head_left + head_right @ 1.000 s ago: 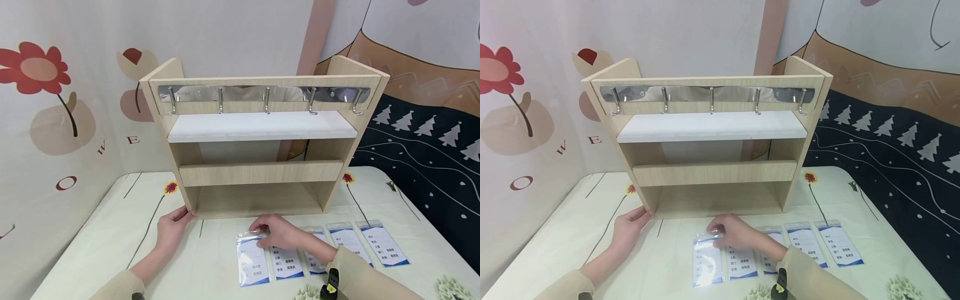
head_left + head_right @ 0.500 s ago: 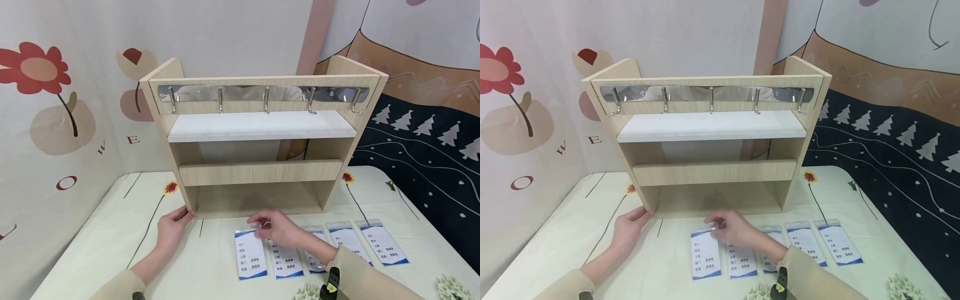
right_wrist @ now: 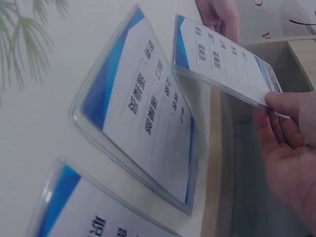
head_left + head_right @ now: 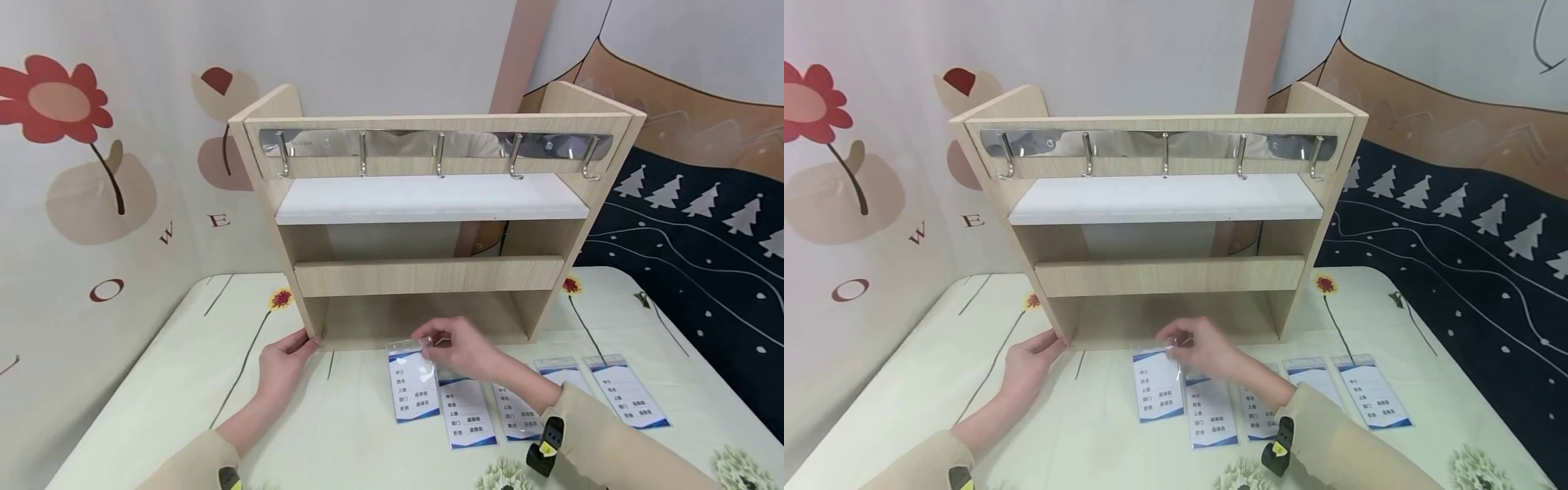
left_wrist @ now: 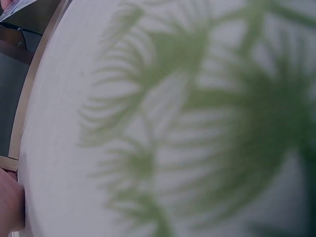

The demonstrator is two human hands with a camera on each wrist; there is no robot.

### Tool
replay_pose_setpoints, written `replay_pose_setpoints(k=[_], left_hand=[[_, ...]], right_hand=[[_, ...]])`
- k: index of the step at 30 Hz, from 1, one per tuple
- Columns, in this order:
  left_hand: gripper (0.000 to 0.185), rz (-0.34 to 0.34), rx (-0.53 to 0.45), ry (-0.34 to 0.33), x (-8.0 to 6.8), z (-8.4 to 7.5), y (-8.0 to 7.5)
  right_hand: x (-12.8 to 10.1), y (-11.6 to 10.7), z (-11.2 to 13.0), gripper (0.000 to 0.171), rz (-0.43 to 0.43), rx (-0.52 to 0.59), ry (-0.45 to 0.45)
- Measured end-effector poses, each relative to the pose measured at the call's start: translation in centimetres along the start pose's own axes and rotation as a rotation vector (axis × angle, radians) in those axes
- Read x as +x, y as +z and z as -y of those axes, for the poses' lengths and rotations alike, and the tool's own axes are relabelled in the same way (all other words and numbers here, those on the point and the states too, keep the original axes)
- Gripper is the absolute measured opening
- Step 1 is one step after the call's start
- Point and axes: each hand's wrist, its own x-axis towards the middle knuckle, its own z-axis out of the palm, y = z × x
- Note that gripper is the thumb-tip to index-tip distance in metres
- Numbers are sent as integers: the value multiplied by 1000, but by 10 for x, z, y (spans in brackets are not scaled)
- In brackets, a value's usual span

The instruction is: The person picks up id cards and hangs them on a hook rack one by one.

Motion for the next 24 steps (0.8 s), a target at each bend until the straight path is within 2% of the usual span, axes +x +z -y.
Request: replay_pose_setpoints(k=[7,17,24], left_hand=[[37,4,0,-22,-3,1,-1],[37,13,-6,-49,-3,5,0],[37,2,-14,-30,0,1,-2]], right_hand=[[1,-3,5,26,-41,-54,-30],[5,-3,13,30,-141,-40,-114],[9,-4,20,29,-259,-36,-226]])
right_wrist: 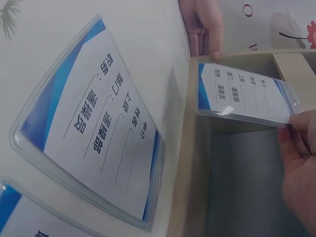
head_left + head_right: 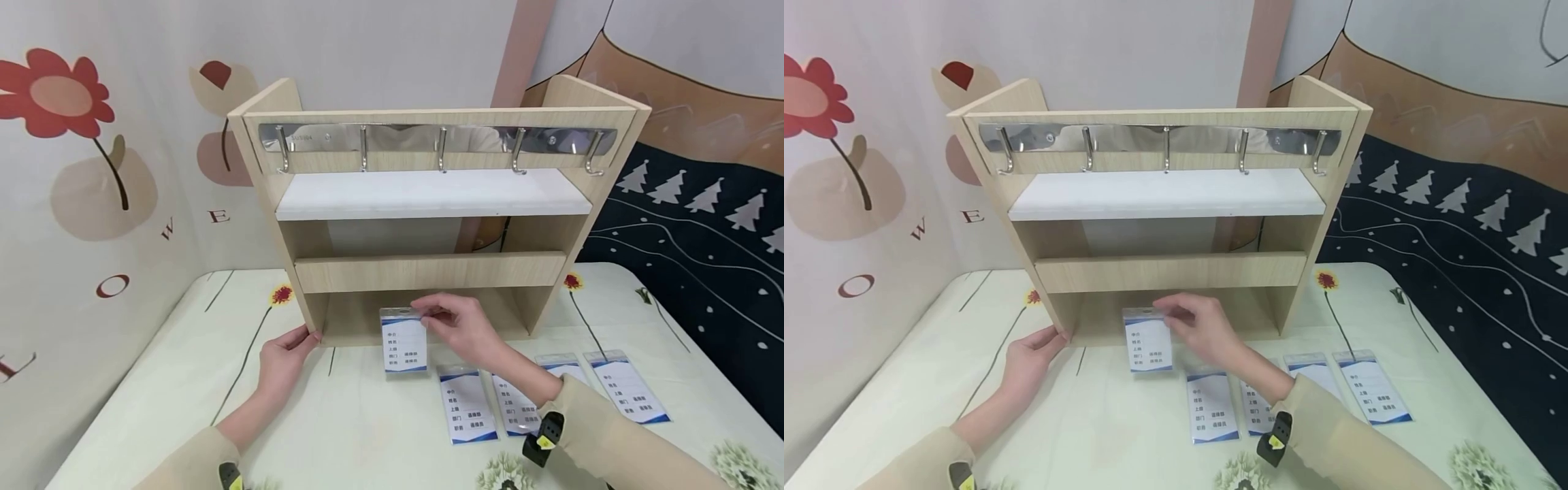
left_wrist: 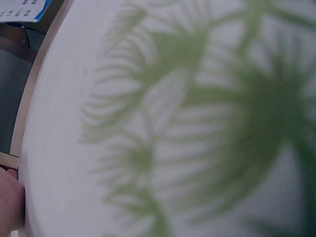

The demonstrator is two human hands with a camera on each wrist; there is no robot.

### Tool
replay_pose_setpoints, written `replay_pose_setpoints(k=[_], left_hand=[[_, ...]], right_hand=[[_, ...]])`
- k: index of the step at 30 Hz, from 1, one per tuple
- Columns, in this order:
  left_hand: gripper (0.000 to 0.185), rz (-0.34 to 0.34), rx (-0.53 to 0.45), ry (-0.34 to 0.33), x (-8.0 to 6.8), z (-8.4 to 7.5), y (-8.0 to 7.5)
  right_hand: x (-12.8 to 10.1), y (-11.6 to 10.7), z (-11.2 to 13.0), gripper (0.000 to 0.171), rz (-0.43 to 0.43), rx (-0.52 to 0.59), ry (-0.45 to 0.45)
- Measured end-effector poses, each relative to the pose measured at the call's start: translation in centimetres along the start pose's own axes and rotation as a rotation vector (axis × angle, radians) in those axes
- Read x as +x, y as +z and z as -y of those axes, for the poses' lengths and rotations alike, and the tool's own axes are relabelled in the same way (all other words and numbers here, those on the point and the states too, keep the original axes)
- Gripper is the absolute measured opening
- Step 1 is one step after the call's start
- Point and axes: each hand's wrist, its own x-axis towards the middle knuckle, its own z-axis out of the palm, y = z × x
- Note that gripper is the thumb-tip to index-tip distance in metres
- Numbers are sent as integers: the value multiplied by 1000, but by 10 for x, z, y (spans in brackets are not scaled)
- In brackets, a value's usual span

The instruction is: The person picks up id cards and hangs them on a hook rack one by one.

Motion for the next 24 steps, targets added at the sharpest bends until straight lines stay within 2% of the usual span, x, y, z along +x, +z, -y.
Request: replay_pose_setpoints(k=[5,15,24], left_hand=[[36,-10,-12,5,2,0,-1],[36,3,-32,7,3,3,2],[36,-6,-28,15,0,-1,2]], right_hand=[[1,1,1,28,-48,2,-73],[3,-3,10,30,-117,-42,-142],[8,-8,20,35,-213,-73,-317]])
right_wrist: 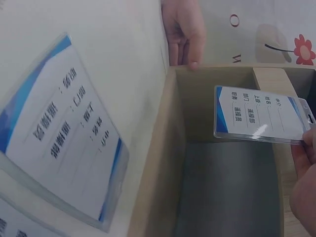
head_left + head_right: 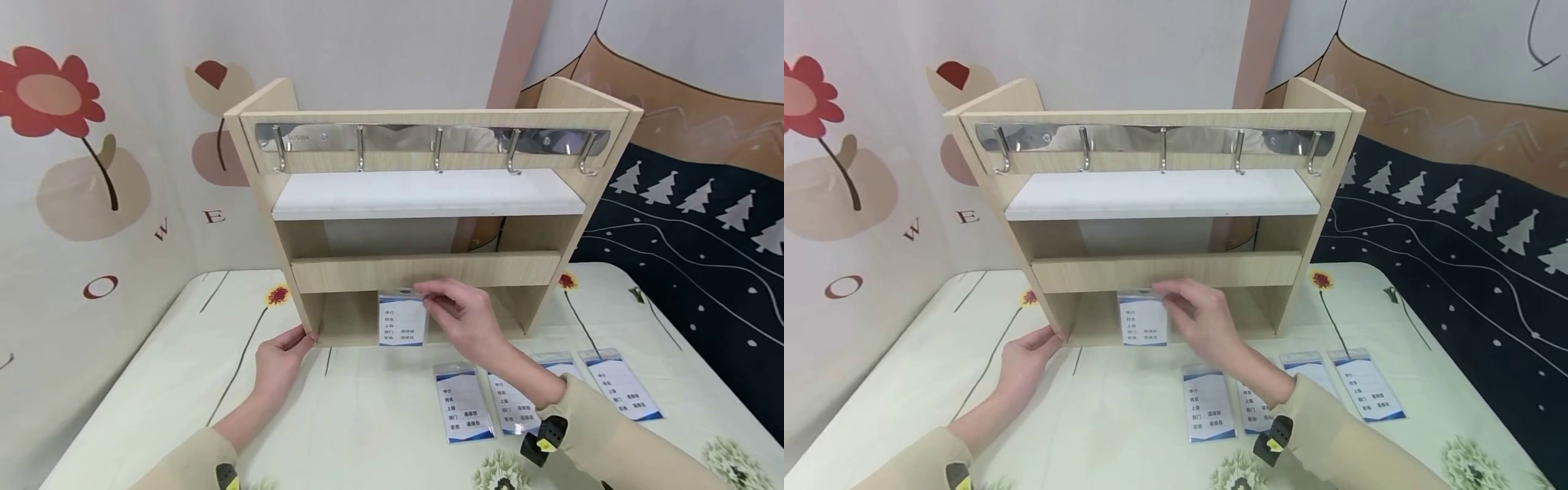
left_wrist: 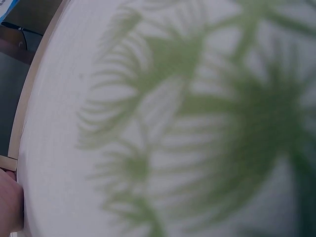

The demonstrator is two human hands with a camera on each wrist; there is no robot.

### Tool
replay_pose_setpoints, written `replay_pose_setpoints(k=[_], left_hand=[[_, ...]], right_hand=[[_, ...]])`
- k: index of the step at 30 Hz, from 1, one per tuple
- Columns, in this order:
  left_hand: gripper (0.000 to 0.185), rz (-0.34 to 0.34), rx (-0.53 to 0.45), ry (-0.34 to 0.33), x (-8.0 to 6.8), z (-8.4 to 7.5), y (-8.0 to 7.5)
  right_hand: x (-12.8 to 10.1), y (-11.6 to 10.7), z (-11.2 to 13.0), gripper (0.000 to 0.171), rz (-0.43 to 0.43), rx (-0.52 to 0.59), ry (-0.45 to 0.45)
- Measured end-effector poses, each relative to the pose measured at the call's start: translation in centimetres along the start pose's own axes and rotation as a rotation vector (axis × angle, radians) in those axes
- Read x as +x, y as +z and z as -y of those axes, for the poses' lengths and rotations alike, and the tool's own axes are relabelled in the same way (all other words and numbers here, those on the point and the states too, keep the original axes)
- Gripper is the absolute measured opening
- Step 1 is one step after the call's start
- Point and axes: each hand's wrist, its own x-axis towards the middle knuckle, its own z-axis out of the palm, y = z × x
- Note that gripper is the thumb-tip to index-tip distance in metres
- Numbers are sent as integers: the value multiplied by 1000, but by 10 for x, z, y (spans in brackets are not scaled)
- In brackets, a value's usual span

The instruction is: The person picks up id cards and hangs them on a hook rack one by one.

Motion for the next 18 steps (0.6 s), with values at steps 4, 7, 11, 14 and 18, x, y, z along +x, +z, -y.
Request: replay_pose_setpoints(k=[4,7,11,14,18], left_hand=[[36,-3,-1,5,-1,-1,-2],[35,-11,-4,7,-1,-2,-1],[35,-7,-11,5,-1,-1,0],[35,1,-14,4,-1,-1,0],[35,3,-20,4,-1,-1,0]], right_hand=[[5,-2,2,34,-14,-26,-62],[9,-4,3,35,-16,-36,-73],[13,-8,6,35,-26,-46,-75],[18,-11,9,36,-36,-41,-76],[25,-13,11,36,-67,-17,-84]])
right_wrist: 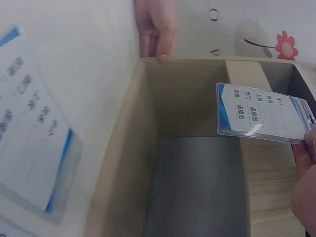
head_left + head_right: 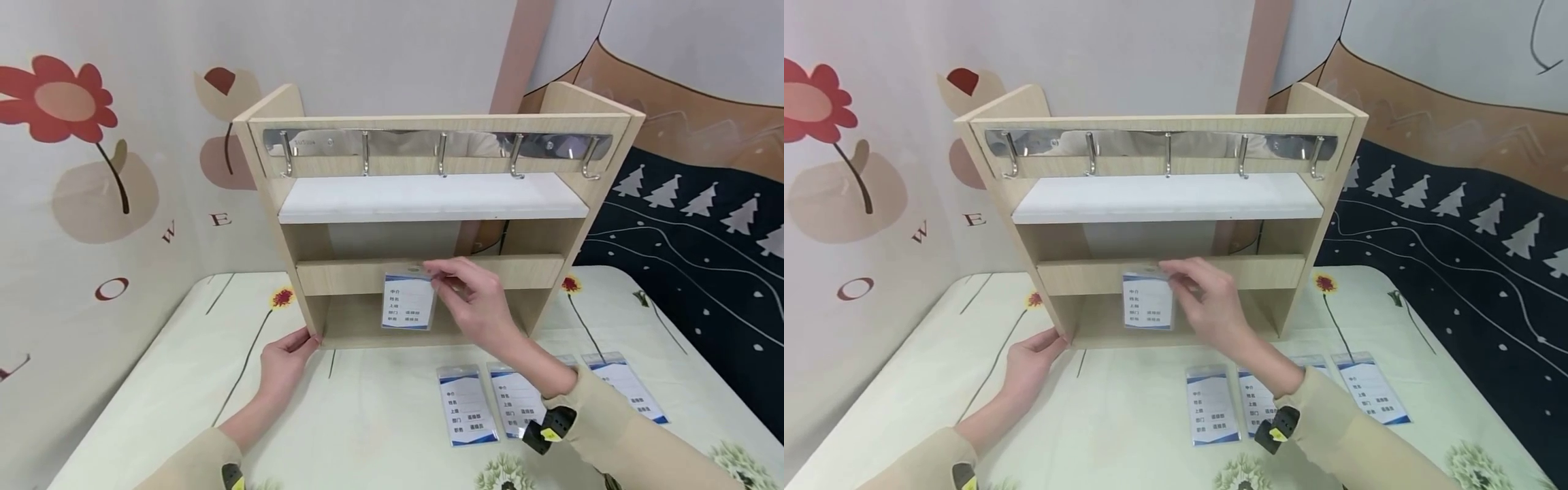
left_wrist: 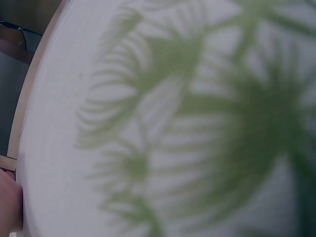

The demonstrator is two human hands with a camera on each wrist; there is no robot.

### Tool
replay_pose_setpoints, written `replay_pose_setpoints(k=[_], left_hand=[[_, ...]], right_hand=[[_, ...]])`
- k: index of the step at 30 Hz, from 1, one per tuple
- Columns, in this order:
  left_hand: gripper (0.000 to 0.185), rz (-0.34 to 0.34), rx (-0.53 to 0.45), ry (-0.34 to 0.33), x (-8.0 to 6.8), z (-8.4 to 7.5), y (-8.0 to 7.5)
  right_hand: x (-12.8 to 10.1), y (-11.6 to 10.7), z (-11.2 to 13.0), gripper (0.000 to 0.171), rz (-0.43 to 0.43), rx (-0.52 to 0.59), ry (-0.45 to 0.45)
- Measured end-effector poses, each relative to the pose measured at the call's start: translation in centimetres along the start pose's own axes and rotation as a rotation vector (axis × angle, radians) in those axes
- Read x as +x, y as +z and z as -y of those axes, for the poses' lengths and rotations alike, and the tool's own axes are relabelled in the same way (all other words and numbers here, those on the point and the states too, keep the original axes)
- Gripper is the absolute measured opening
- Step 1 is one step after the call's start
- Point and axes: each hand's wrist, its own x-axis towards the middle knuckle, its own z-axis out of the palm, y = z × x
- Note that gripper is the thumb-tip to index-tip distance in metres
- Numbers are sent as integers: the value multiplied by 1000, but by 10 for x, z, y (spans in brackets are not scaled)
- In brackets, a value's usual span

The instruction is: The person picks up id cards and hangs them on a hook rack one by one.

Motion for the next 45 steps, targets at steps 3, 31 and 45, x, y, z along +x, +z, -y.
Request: replay_pose_setpoints(k=[3,31,45], left_hand=[[36,3,0,-2,0,0,0],[37,2,44,-9,1,2,-2],[36,1,23,-22,0,0,-1]], right_hand=[[6,0,1,35,-28,20,-10],[48,20,11,29,-108,52,-87],[64,36,22,27,-99,74,-149]])
